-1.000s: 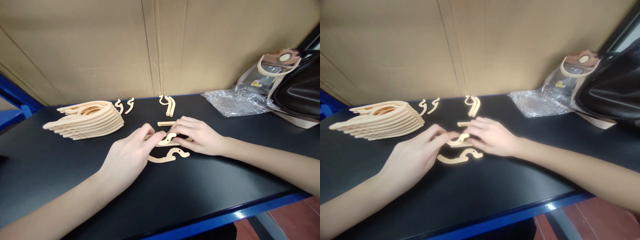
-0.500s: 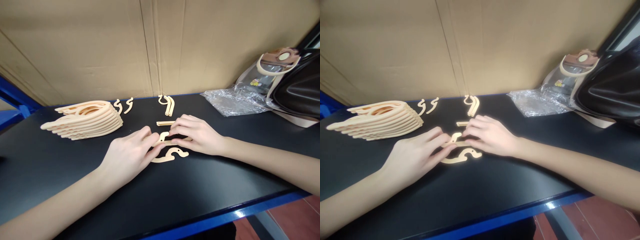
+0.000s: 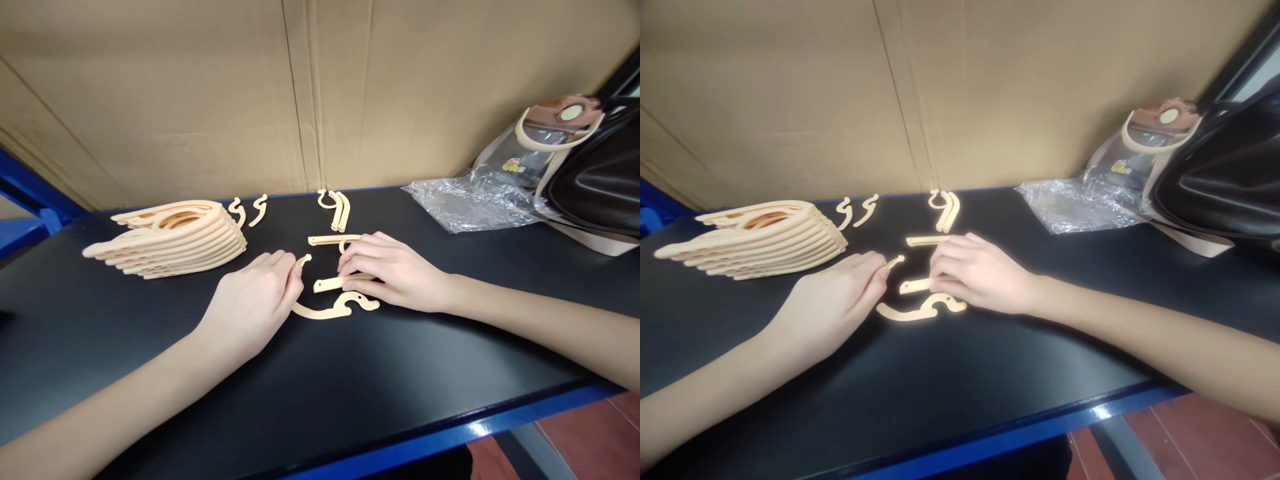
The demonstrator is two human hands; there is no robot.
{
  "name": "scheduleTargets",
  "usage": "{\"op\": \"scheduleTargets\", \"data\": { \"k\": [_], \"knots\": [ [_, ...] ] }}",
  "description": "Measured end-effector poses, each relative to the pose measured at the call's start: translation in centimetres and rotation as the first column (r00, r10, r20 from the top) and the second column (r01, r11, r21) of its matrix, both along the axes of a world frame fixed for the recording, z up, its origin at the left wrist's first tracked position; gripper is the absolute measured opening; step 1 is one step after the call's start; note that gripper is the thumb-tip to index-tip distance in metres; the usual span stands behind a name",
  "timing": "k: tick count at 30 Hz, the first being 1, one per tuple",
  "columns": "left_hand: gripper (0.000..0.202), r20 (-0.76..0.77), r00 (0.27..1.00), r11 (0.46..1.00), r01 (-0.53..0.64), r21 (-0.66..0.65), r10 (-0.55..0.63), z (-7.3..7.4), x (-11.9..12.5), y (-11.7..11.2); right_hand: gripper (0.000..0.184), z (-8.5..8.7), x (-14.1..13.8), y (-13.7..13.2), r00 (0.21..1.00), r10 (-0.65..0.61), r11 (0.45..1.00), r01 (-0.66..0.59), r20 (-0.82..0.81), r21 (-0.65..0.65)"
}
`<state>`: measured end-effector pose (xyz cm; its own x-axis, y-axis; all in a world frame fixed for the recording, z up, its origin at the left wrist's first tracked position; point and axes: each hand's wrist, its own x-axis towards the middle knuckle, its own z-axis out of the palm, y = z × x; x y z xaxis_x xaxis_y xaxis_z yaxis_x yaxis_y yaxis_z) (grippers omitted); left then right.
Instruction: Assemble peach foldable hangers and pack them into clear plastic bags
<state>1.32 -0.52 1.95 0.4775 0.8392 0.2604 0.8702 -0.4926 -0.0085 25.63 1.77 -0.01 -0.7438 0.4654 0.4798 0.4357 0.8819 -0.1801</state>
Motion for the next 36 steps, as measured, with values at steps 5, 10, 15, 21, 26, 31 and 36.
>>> {"op": "scheduleTargets", "data": {
  "k": [5, 10, 15, 21, 26, 31, 36],
  "knots": [
    [0.034, 0.084, 0.996, 0.993, -0.032, -0.115, 0.042, 0.0, 0.0, 0.0, 0.021, 0.2, -0.2, -0.2, 0.998, -0.055, 0.998, 0.055, -0.016, -0.006],
    [0.032, 0.176, 0.984, 0.993, 0.032, -0.114, -0.011, -0.6, -0.3, 0.2, 0.022, 0.1, -0.3, -0.2, 0.998, -0.049, 0.999, 0.049, -0.025, 0.016],
    [0.030, 0.221, 0.974, 0.994, 0.076, -0.075, -0.058, -0.7, -0.3, 0.1, 0.025, -0.2, -0.1, -0.2, 0.997, -0.083, 0.996, 0.082, -0.008, -0.029],
    [0.039, 0.158, 0.987, 0.996, 0.046, -0.071, -0.034, -0.4, 0.2, -0.3, 0.024, 0.0, -0.1, -0.4, 0.995, -0.100, 0.992, 0.099, -0.009, -0.075],
    [0.044, 0.095, 0.995, 0.987, 0.032, -0.155, -0.017, 0.2, 0.6, -0.3, 0.026, -0.1, -0.1, -0.3, 0.996, -0.085, 0.996, 0.085, 0.005, -0.014],
    [0.040, 0.018, 0.997, 0.981, 0.075, -0.181, -0.073, 0.4, 0.5, -0.1, 0.027, -0.1, -0.1, -0.4, 0.997, -0.069, 0.997, 0.068, 0.022, 0.030],
    [0.041, -0.065, 0.989, 0.990, 0.130, -0.058, -0.134, 0.2, 0.0, 0.1, 0.025, -0.1, -0.2, -0.4, 0.999, -0.045, 0.999, 0.045, -0.023, 0.014]
  ]
}}
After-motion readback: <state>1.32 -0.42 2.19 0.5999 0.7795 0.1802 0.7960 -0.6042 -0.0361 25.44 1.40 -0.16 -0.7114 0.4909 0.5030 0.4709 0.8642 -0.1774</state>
